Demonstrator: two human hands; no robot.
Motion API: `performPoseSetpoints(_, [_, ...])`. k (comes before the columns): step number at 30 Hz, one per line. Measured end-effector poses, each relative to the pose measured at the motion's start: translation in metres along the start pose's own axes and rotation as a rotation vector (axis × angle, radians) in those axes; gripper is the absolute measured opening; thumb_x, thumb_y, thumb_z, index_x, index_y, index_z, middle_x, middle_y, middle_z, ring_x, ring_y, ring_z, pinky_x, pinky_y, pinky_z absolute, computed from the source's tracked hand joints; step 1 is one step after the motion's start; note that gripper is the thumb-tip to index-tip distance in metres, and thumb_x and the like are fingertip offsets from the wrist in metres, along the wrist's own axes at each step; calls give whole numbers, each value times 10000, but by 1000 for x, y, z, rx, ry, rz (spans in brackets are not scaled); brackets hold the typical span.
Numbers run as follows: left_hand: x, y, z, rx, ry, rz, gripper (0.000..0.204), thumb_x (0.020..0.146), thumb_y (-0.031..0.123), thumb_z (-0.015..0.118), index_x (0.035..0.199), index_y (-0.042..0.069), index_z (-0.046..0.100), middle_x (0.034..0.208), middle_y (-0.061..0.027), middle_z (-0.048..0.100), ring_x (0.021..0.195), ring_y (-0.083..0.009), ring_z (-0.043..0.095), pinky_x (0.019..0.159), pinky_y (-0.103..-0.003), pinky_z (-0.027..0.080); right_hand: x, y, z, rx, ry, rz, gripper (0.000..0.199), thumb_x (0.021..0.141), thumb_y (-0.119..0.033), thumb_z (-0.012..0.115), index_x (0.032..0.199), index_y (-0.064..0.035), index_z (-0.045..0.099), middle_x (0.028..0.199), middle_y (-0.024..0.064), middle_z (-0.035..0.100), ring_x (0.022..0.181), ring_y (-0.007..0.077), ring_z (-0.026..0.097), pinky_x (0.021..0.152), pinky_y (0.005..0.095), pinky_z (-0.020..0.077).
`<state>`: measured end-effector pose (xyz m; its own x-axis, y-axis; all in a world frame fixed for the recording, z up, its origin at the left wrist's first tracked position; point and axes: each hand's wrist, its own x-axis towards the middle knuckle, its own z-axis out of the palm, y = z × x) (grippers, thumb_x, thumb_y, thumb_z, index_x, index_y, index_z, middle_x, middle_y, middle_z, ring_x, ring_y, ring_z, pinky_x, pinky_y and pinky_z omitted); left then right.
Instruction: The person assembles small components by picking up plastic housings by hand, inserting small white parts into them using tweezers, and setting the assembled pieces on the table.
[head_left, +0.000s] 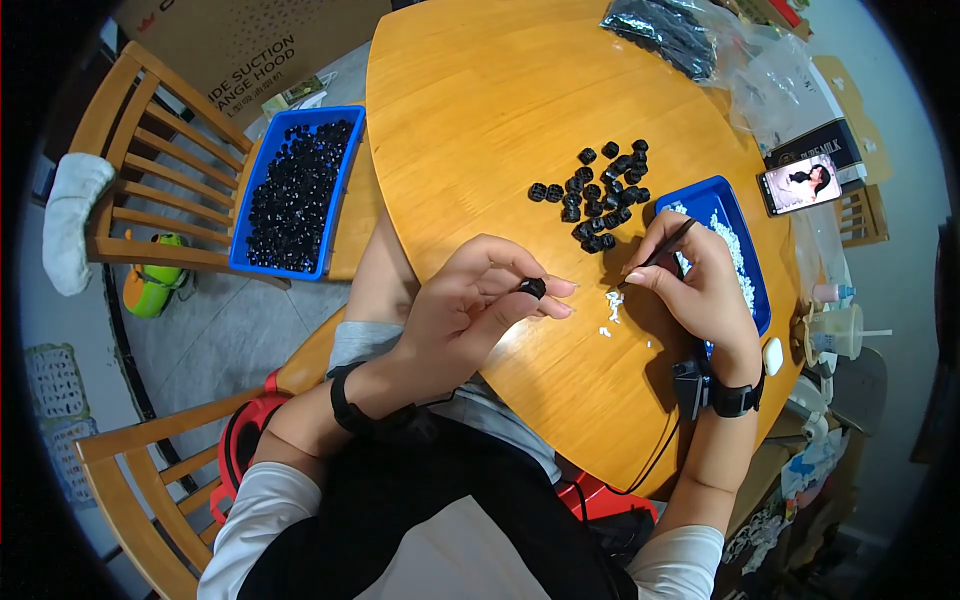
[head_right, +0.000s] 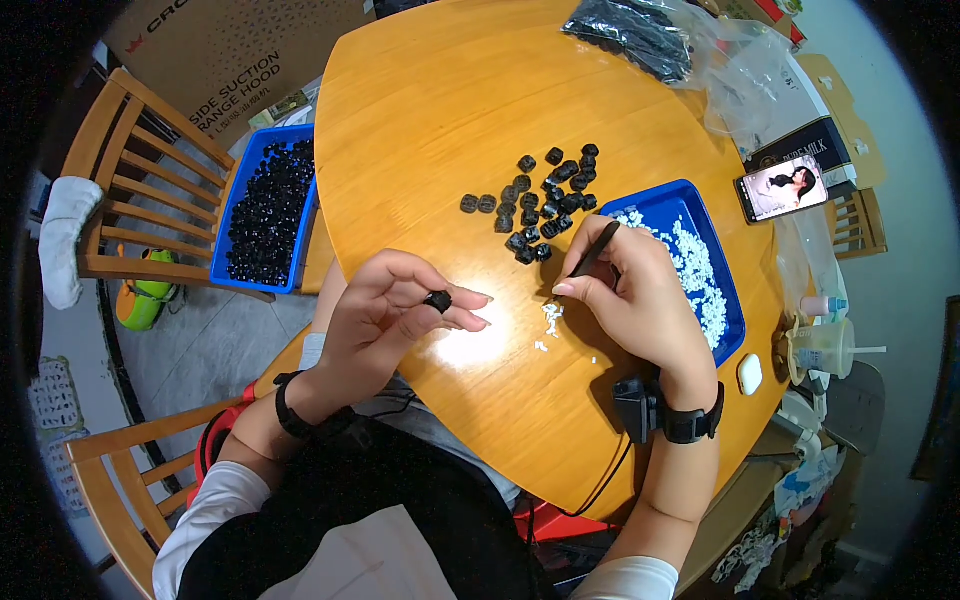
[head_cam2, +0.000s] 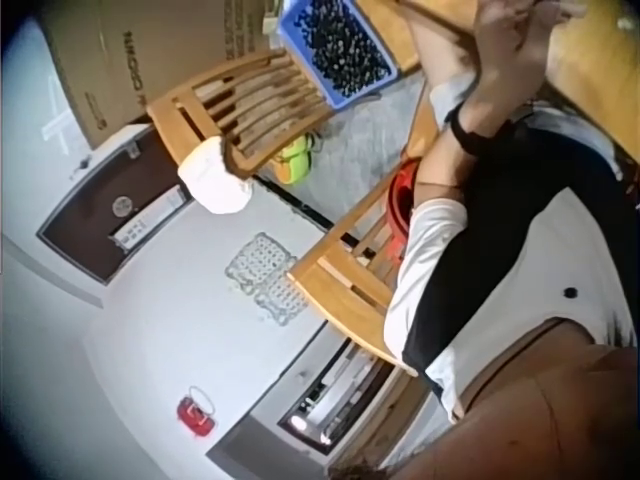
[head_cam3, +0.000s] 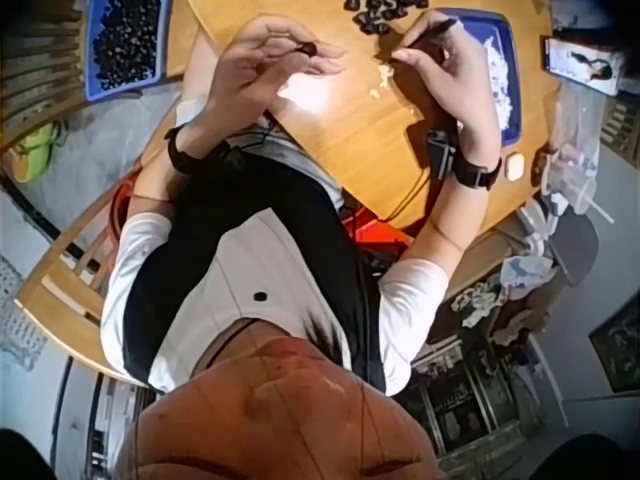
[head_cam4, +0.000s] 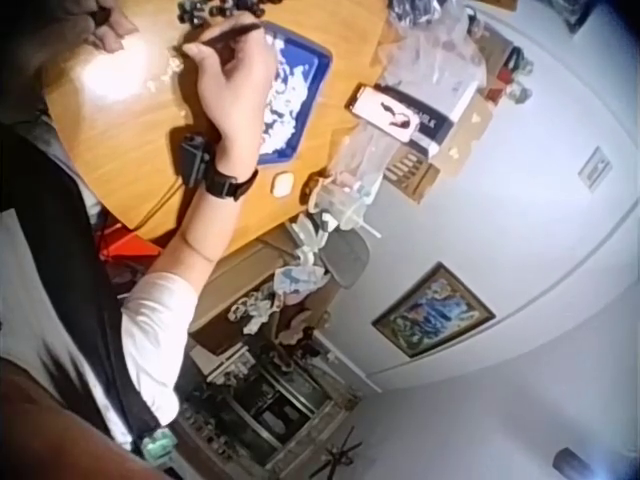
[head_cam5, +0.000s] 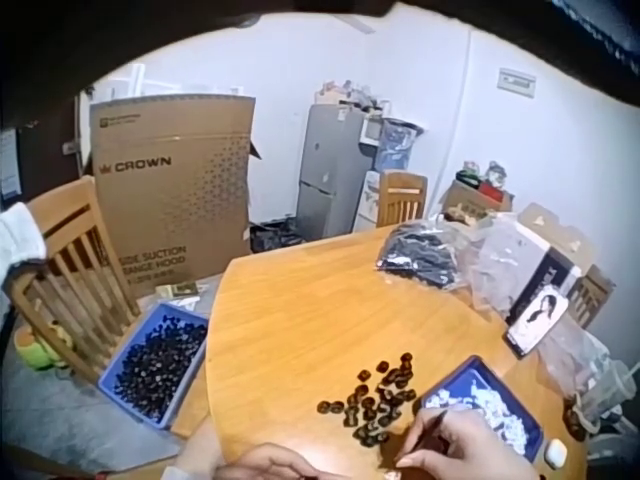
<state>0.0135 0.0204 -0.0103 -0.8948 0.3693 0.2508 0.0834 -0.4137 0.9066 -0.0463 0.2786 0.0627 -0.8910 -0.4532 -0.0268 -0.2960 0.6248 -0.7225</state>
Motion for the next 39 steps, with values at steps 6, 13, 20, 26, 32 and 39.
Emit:
performPoseSetpoints(6, [0,1,0,54,8,-22,237,995,-64,498,1227,-21,481,1194,-231,638,1140,-274,660,996,-396,517,-1,-3,-1,13,-20,-26,194,810,0,764,878,-26,585,796,28,657,742,101,621,654,224,445])
performPoseSetpoints(13, [0,6,-3,197,-8,10,201,941,-87,582,1127,-33,636,1148,-123,604,1068,-188,632,922,-317,522,0,-2,1,18,-18,-27,181,812,17,753,876,-21,589,803,34,660,759,111,636,643,230,454])
performPoseSetpoints(20, [-1,7,-2,208,24,-22,228,913,-112,610,1128,-43,640,1117,-107,598,1036,-160,624,887,-271,532,0,-2,0,19,-32,-61,169,821,22,747,862,-17,588,811,47,655,780,125,650,657,239,477])
performPoseSetpoints(26, [-1,3,3,43,51,-76,238,920,-120,605,1151,-64,593,1123,-138,622,1054,-182,655,926,-296,554,-2,-5,2,113,43,-56,172,826,11,752,856,-16,585,808,48,649,752,125,633,668,246,479])
performPoseSetpoints(32, [-1,-1,8,108,47,-81,225,907,-147,605,1116,-69,577,1158,-157,629,1068,-196,662,943,-304,562,-10,-34,22,532,218,-158,185,829,6,762,857,-37,584,785,13,635,730,90,614,664,229,443])
performPoseSetpoints(39, [2,-4,7,199,45,-19,239,874,-103,670,1093,-41,601,1142,-158,633,1060,-222,651,946,-325,529,-13,-36,25,524,237,-176,202,830,9,766,887,-35,577,814,29,617,796,102,648,718,224,460])
